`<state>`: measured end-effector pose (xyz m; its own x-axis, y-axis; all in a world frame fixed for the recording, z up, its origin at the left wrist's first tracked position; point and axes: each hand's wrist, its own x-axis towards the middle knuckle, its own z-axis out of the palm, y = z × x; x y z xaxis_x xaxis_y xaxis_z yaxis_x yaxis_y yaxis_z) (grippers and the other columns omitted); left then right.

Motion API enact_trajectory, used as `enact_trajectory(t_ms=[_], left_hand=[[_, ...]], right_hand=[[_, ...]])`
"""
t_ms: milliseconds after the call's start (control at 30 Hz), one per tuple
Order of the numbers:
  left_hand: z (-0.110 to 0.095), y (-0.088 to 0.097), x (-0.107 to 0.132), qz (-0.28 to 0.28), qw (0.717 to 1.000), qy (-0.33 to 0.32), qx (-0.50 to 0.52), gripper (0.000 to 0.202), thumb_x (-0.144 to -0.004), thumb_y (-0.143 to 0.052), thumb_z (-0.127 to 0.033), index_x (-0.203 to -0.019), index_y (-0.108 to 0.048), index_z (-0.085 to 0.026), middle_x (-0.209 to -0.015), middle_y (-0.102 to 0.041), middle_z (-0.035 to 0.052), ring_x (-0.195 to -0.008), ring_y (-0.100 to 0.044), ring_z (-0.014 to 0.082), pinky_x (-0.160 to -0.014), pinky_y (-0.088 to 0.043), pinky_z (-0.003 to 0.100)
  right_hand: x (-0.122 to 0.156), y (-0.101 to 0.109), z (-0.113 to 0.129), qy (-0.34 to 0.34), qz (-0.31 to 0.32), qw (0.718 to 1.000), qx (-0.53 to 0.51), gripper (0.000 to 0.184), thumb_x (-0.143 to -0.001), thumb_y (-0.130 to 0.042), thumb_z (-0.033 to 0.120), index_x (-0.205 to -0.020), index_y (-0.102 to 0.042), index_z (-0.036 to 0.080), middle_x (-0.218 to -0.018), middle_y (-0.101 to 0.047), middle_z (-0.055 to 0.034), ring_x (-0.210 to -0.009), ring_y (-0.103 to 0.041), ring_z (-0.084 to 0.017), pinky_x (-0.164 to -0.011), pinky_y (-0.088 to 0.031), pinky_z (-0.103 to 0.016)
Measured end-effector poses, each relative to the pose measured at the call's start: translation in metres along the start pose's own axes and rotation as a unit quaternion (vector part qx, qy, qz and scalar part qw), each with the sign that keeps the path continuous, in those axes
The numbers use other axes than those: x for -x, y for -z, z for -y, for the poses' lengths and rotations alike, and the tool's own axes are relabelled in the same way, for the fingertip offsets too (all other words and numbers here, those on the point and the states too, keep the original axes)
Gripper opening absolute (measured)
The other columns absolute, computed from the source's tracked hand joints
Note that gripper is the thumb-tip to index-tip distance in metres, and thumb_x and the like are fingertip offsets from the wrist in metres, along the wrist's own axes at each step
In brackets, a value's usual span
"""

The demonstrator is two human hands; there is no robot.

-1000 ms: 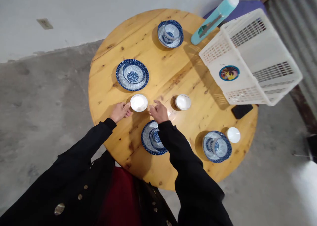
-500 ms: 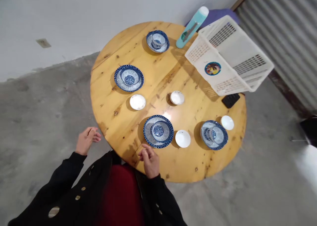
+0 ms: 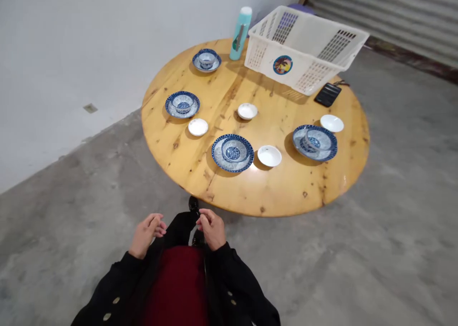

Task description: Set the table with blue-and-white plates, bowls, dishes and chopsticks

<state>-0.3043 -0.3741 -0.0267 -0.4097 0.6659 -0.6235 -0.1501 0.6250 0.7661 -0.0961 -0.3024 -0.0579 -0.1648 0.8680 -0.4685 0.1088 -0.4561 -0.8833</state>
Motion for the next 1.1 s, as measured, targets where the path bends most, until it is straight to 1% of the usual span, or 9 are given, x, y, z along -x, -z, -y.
enact_trajectory(t_ms=[167, 300, 400, 500, 733, 833, 900, 967, 1100], left_hand=[[0.015, 0.011, 0.018, 0.008, 1.000, 0.008, -0.006, 0.053, -0.070, -0.064, -0.061, -0.092, -0.062, -0.013, -0.068, -0.069, 0.0040, -0.055, -0.064, 0.0134, -0.053, -0.049, 0.023], [0.000, 0.013, -0.004, 0.024, 0.999, -0.021, -0.006, 0.049, -0.072, -0.063, -0.059, -0.091, -0.063, -0.014, -0.068, -0.069, 0.0040, -0.056, -0.064, 0.0134, -0.054, -0.048, 0.023], [-0.016, 0.031, -0.029, 0.032, 0.998, -0.048, -0.010, 0.049, -0.073, -0.062, -0.060, -0.092, -0.064, -0.014, -0.069, -0.069, 0.0042, -0.057, -0.064, 0.0137, -0.055, -0.048, 0.024], [-0.034, 0.076, -0.059, 0.017, 0.997, -0.067, -0.020, 0.052, -0.074, -0.061, -0.062, -0.094, -0.064, -0.014, -0.071, -0.071, 0.0053, -0.060, -0.066, 0.0155, -0.058, -0.051, 0.026], [-0.089, 0.224, -0.151, -0.073, 0.994, -0.076, -0.030, 0.063, -0.068, -0.062, -0.071, -0.097, -0.062, -0.015, -0.076, -0.072, 0.0072, -0.067, -0.068, 0.0199, -0.065, -0.055, 0.032], [-0.121, 0.264, -0.193, -0.068, 0.991, -0.093, -0.063, 0.064, -0.066, -0.062, -0.072, -0.095, -0.062, -0.015, -0.074, -0.072, 0.0074, -0.067, -0.068, 0.0203, -0.067, -0.055, 0.033], [-0.142, 0.276, -0.219, -0.056, 0.989, -0.109, -0.080, 0.063, -0.067, -0.061, -0.072, -0.094, -0.062, -0.015, -0.074, -0.071, 0.0072, -0.067, -0.069, 0.0203, -0.068, -0.056, 0.034], [-0.163, 0.277, -0.243, -0.037, 0.987, -0.123, -0.091, 0.061, -0.069, -0.060, -0.070, -0.095, -0.062, -0.016, -0.074, -0.071, 0.0069, -0.068, -0.069, 0.0204, -0.068, -0.056, 0.034], [-0.203, 0.255, -0.281, 0.026, 0.982, -0.150, -0.110, 0.052, -0.075, -0.059, -0.064, -0.095, -0.063, -0.017, -0.076, -0.072, 0.0070, -0.068, -0.069, 0.0200, -0.069, -0.056, 0.034]], right_hand=[[0.031, -0.026, -0.013, 0.007, 0.095, 0.995, 0.031, 0.038, -0.076, -0.056, 0.046, -0.094, -0.067, 0.015, -0.063, -0.067, -0.0017, -0.047, -0.059, -0.014, -0.049, -0.047, -0.025], [0.025, -0.038, -0.008, 0.025, 0.083, 0.995, 0.054, 0.037, -0.077, -0.055, 0.045, -0.095, -0.067, 0.016, -0.063, -0.067, -0.0015, -0.048, -0.060, -0.014, -0.051, -0.047, -0.025], [-0.001, -0.062, 0.000, 0.007, 0.053, 0.998, 0.039, 0.039, -0.075, -0.055, 0.047, -0.094, -0.066, 0.015, -0.062, -0.067, -0.0018, -0.047, -0.059, -0.014, -0.049, -0.046, -0.025], [-0.036, -0.108, 0.016, -0.006, 0.052, 0.998, 0.028, 0.039, -0.072, -0.054, 0.047, -0.092, -0.065, 0.015, -0.061, -0.065, -0.0009, -0.046, -0.058, -0.013, -0.048, -0.045, -0.024], [-0.111, -0.248, 0.076, 0.012, 0.091, 0.994, 0.053, 0.034, -0.074, -0.050, 0.037, -0.093, -0.066, 0.015, -0.062, -0.066, 0.0000, -0.046, -0.057, -0.011, -0.050, -0.045, -0.023], [-0.133, -0.290, 0.095, 0.010, 0.080, 0.996, 0.046, 0.030, -0.076, -0.049, 0.033, -0.095, -0.065, 0.015, -0.063, -0.066, 0.0003, -0.046, -0.058, -0.011, -0.051, -0.046, -0.023], [-0.144, -0.309, 0.102, 0.011, 0.069, 0.997, 0.043, 0.029, -0.077, -0.050, 0.031, -0.095, -0.065, 0.015, -0.063, -0.067, 0.0007, -0.046, -0.058, -0.011, -0.050, -0.046, -0.023], [-0.154, -0.322, 0.108, 0.016, 0.055, 0.997, 0.042, 0.028, -0.077, -0.050, 0.031, -0.094, -0.065, 0.016, -0.062, -0.067, 0.0014, -0.046, -0.058, -0.011, -0.050, -0.045, -0.023], [-0.182, -0.339, 0.126, 0.022, 0.041, 0.998, 0.035, 0.025, -0.078, -0.050, 0.032, -0.092, -0.065, 0.017, -0.061, -0.066, 0.0021, -0.045, -0.058, -0.011, -0.048, -0.044, -0.022]])
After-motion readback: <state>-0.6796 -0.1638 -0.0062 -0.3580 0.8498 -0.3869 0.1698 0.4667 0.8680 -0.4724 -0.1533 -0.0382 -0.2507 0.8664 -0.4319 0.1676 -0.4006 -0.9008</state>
